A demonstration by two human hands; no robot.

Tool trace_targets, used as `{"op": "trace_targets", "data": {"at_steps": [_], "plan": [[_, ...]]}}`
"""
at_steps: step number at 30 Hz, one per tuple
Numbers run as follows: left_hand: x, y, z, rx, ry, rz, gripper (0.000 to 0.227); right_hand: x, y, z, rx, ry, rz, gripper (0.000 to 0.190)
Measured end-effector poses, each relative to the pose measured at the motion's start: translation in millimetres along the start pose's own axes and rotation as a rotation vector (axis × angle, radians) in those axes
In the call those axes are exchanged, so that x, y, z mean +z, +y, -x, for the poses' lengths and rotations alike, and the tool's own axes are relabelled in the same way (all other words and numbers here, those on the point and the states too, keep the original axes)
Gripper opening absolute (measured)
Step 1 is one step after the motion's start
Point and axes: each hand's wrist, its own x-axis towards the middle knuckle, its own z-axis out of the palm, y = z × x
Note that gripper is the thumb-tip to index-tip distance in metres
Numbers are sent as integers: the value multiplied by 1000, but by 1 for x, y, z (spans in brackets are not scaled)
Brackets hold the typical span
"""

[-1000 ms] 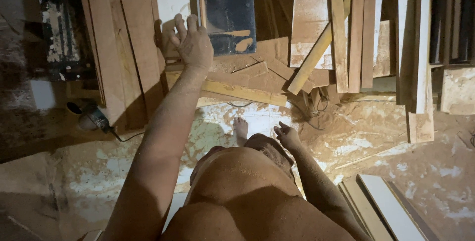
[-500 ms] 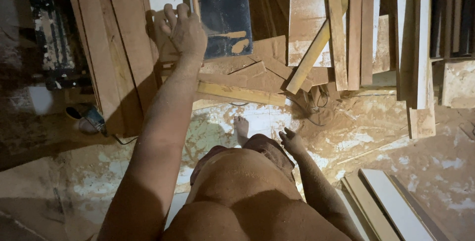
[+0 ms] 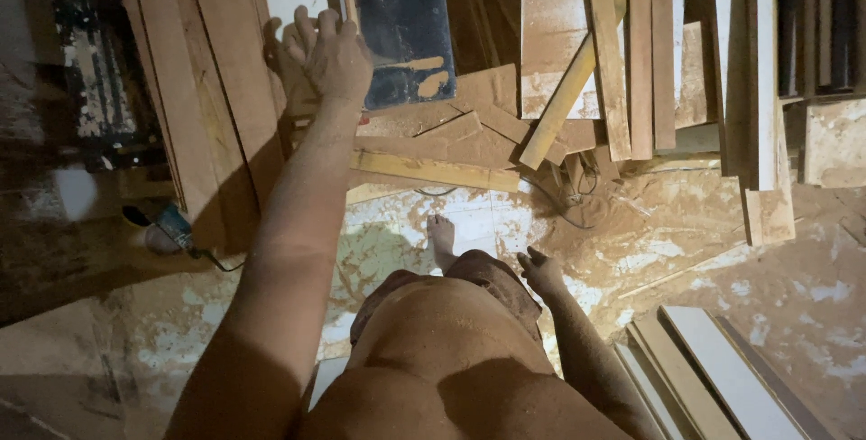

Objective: Sorting through a pile of wooden strips by hand, moving them to different positions on the workshop floor.

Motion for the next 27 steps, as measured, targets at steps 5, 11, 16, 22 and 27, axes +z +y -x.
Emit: {"op": "trace_targets", "data": {"at_steps": [5,11,16,22,27], "plan": [[30,-15,-9,-21,12,-27,16,-1,11,0,-6,-26,24,90],[28,6,8,-70,101,-91,9,-11,16,7,37,13,-74,86],[-8,21,40,-82,8,-61,13,-9,32,-7,11,26,-108,90],[-39,36,81,-94,-8,-62,15,1,-32,8,-148,7,-59,77],[-56,43,121,-31,112,-152,7,45,-136,4,-557,-22,49,72]]}}
